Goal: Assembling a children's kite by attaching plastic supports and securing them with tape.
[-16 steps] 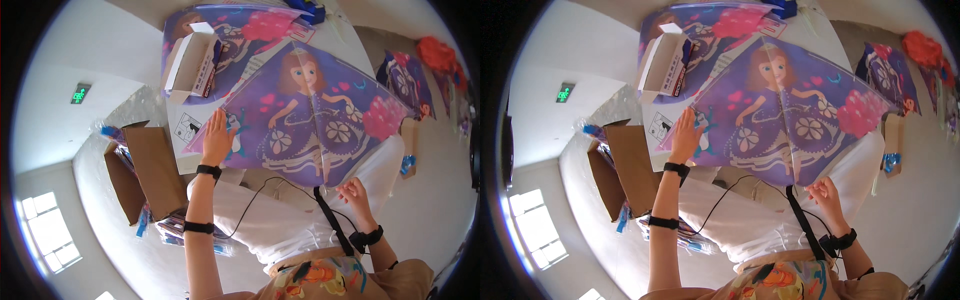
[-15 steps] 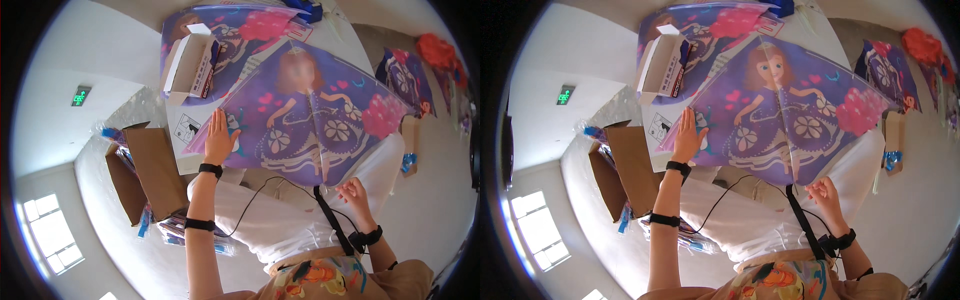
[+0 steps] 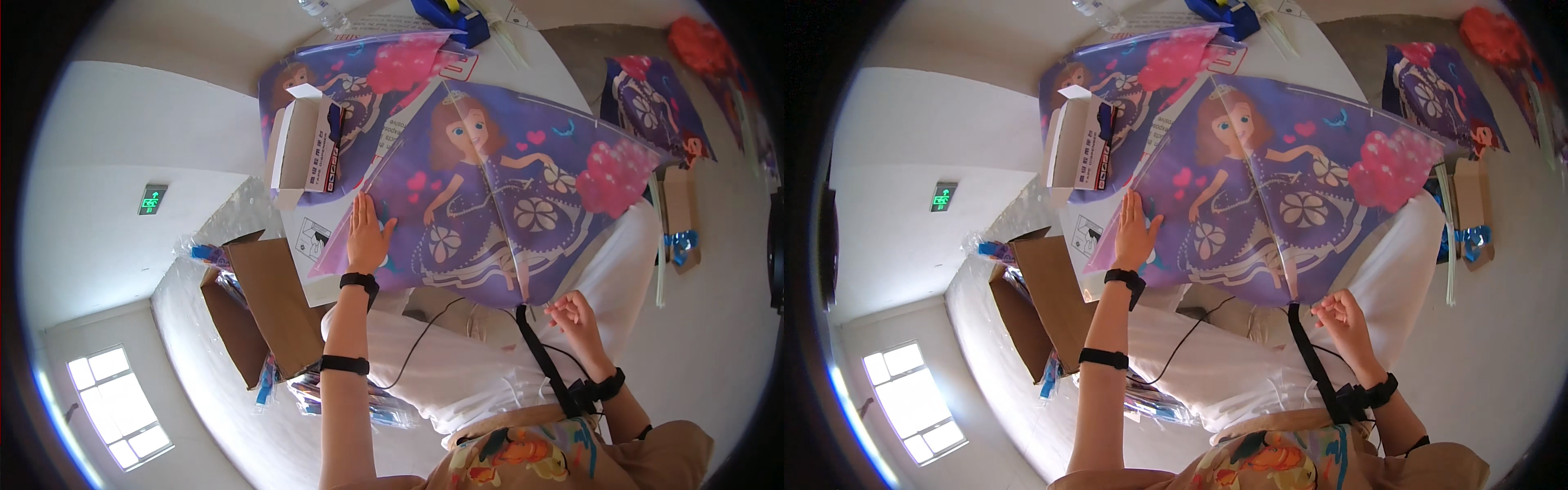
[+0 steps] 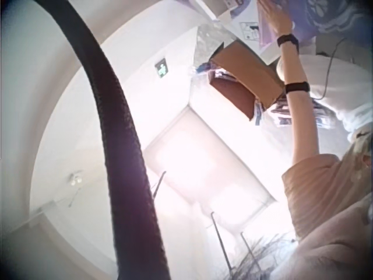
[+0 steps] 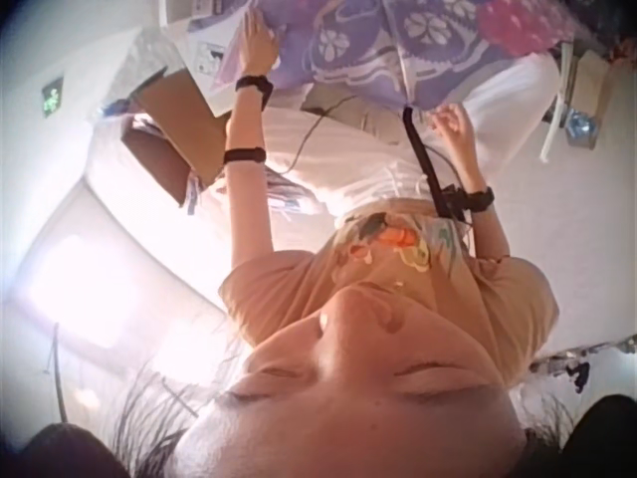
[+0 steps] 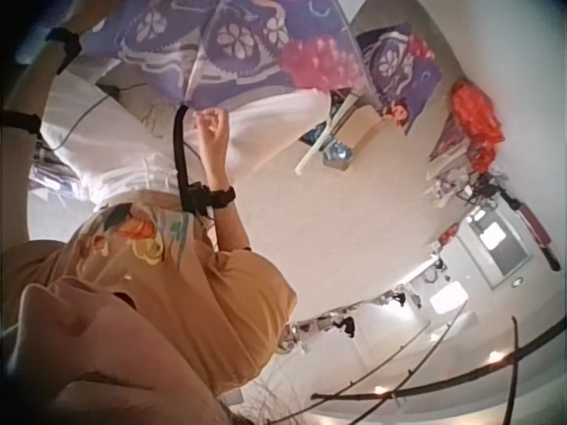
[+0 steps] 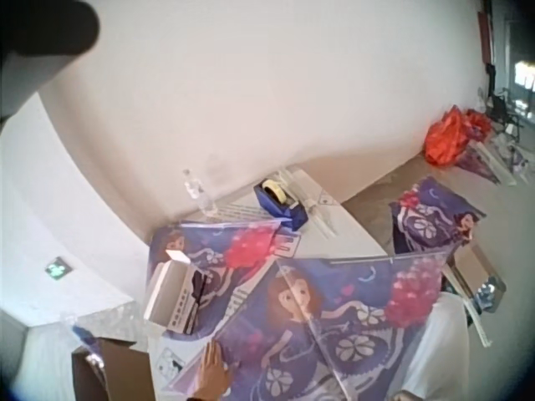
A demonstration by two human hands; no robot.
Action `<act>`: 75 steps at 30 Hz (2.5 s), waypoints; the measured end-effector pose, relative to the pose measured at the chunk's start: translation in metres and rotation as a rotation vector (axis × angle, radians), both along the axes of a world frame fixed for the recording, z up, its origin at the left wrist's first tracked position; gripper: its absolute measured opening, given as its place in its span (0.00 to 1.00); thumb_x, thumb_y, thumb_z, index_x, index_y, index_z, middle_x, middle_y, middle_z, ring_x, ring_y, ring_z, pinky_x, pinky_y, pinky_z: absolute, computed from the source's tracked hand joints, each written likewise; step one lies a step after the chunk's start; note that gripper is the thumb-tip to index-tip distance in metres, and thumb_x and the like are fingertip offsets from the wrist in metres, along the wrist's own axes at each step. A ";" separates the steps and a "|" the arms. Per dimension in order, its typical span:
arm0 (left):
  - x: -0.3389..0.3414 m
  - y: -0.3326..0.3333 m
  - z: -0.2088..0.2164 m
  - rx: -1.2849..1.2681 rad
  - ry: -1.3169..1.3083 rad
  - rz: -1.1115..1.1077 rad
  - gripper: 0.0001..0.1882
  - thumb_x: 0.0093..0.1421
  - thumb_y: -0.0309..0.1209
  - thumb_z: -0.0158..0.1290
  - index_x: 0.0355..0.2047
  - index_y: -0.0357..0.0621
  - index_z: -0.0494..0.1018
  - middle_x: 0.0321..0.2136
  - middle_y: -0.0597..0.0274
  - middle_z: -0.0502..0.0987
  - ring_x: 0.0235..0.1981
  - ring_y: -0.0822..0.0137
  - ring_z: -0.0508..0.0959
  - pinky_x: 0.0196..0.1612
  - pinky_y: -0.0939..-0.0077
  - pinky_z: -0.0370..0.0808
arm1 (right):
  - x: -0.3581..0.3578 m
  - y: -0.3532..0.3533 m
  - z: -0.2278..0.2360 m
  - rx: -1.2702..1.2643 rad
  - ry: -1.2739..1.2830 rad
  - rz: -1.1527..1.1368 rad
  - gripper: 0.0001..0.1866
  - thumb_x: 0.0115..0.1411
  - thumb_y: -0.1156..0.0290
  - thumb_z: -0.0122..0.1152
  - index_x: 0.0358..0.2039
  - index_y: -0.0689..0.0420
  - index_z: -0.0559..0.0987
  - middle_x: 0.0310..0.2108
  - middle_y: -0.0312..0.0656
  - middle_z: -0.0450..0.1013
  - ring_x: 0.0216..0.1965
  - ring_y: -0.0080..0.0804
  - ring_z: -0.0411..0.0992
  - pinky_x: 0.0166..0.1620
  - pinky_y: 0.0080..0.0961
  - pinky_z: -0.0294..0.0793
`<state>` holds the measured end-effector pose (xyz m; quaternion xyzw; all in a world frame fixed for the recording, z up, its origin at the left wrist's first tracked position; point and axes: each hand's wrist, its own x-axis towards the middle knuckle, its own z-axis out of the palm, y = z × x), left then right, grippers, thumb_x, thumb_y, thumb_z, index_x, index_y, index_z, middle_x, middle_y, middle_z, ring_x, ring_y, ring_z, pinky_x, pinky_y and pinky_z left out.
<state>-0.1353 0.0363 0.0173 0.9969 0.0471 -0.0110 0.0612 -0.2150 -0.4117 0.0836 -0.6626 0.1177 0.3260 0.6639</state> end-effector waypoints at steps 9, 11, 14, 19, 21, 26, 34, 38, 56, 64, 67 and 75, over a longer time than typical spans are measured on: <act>0.070 -0.024 0.009 -0.066 -0.004 -0.056 0.39 0.67 0.51 0.44 0.67 0.34 0.50 0.70 0.48 0.48 0.71 0.53 0.48 0.70 0.59 0.50 | -0.007 0.006 -0.002 0.034 -0.091 -0.008 0.06 0.67 0.72 0.53 0.38 0.59 0.66 0.34 0.38 0.72 0.41 0.24 0.75 0.41 0.23 0.76; 0.088 -0.036 0.004 0.097 0.019 -0.113 0.40 0.67 0.51 0.44 0.68 0.35 0.50 0.70 0.49 0.47 0.71 0.54 0.48 0.70 0.60 0.49 | -0.009 0.011 -0.001 0.008 -0.139 0.035 0.07 0.67 0.72 0.54 0.38 0.59 0.66 0.34 0.38 0.72 0.39 0.24 0.75 0.40 0.22 0.76; 0.095 -0.070 -0.002 -0.037 0.055 0.008 0.39 0.67 0.52 0.44 0.67 0.34 0.52 0.70 0.50 0.49 0.71 0.55 0.48 0.70 0.59 0.49 | -0.014 0.005 -0.008 -0.029 -0.166 0.064 0.07 0.67 0.72 0.54 0.38 0.60 0.67 0.36 0.39 0.72 0.38 0.23 0.75 0.38 0.21 0.76; 0.102 -0.048 0.025 -0.446 0.088 0.028 0.37 0.67 0.51 0.44 0.64 0.33 0.58 0.69 0.49 0.52 0.70 0.53 0.51 0.70 0.58 0.49 | -0.014 -0.006 -0.034 -0.073 -0.046 -0.066 0.12 0.59 0.76 0.60 0.41 0.60 0.68 0.41 0.41 0.72 0.41 0.28 0.72 0.45 0.25 0.71; 0.096 -0.045 0.020 -0.260 -0.023 -0.059 0.36 0.67 0.50 0.45 0.64 0.34 0.58 0.68 0.49 0.53 0.70 0.52 0.52 0.69 0.58 0.51 | -0.015 -0.011 -0.056 -0.089 -0.067 -0.108 0.14 0.58 0.75 0.61 0.42 0.60 0.69 0.43 0.42 0.71 0.43 0.28 0.72 0.45 0.25 0.71; 0.112 -0.042 0.006 -0.088 0.042 -0.048 0.37 0.66 0.50 0.45 0.65 0.36 0.55 0.68 0.53 0.54 0.69 0.54 0.54 0.68 0.59 0.54 | -0.021 0.001 -0.074 -0.296 -0.242 -0.152 0.20 0.58 0.73 0.64 0.49 0.59 0.68 0.50 0.43 0.67 0.50 0.31 0.69 0.47 0.28 0.72; 0.119 -0.042 0.001 0.169 0.112 -0.160 0.37 0.65 0.52 0.46 0.67 0.44 0.55 0.67 0.58 0.57 0.68 0.57 0.57 0.67 0.59 0.57 | 0.000 -0.005 -0.075 -0.011 0.059 -0.428 0.36 0.59 0.63 0.66 0.60 0.67 0.61 0.58 0.50 0.61 0.62 0.36 0.59 0.61 0.31 0.62; 0.100 -0.029 0.020 -0.178 0.055 0.080 0.31 0.66 0.44 0.48 0.66 0.45 0.58 0.65 0.55 0.61 0.66 0.54 0.61 0.66 0.58 0.58 | 0.028 0.013 -0.077 -0.042 0.159 -0.445 0.36 0.60 0.58 0.65 0.61 0.62 0.61 0.57 0.42 0.63 0.58 0.30 0.63 0.55 0.26 0.64; -0.193 -0.159 0.038 -1.411 -0.269 0.707 0.20 0.64 0.27 0.54 0.55 0.35 0.68 0.48 0.59 0.74 0.48 0.70 0.74 0.50 0.77 0.72 | 0.112 0.025 0.034 0.305 -0.246 -0.141 0.13 0.61 0.70 0.63 0.45 0.58 0.77 0.41 0.31 0.75 0.41 0.17 0.72 0.44 0.18 0.69; -0.130 -0.096 0.099 -1.245 -0.448 0.554 0.23 0.63 0.26 0.54 0.57 0.37 0.65 0.52 0.52 0.72 0.50 0.63 0.75 0.50 0.72 0.73 | 0.132 0.063 0.168 0.414 -0.592 -0.006 0.14 0.62 0.72 0.61 0.48 0.60 0.77 0.42 0.33 0.76 0.43 0.20 0.72 0.48 0.20 0.69; -0.095 -0.057 0.118 -0.883 -0.508 0.529 0.28 0.58 0.25 0.57 0.58 0.38 0.63 0.56 0.49 0.68 0.56 0.54 0.71 0.56 0.63 0.70 | 0.138 0.075 0.208 0.301 -0.714 0.041 0.15 0.62 0.72 0.61 0.49 0.61 0.77 0.42 0.34 0.76 0.43 0.20 0.72 0.49 0.21 0.69; 0.027 0.045 0.086 0.063 -0.528 0.300 0.33 0.49 0.30 0.64 0.56 0.41 0.66 0.60 0.52 0.66 0.64 0.51 0.59 0.69 0.54 0.50 | 0.161 0.138 0.260 0.156 -0.962 0.280 0.11 0.62 0.71 0.63 0.44 0.60 0.78 0.38 0.33 0.77 0.40 0.18 0.73 0.44 0.19 0.72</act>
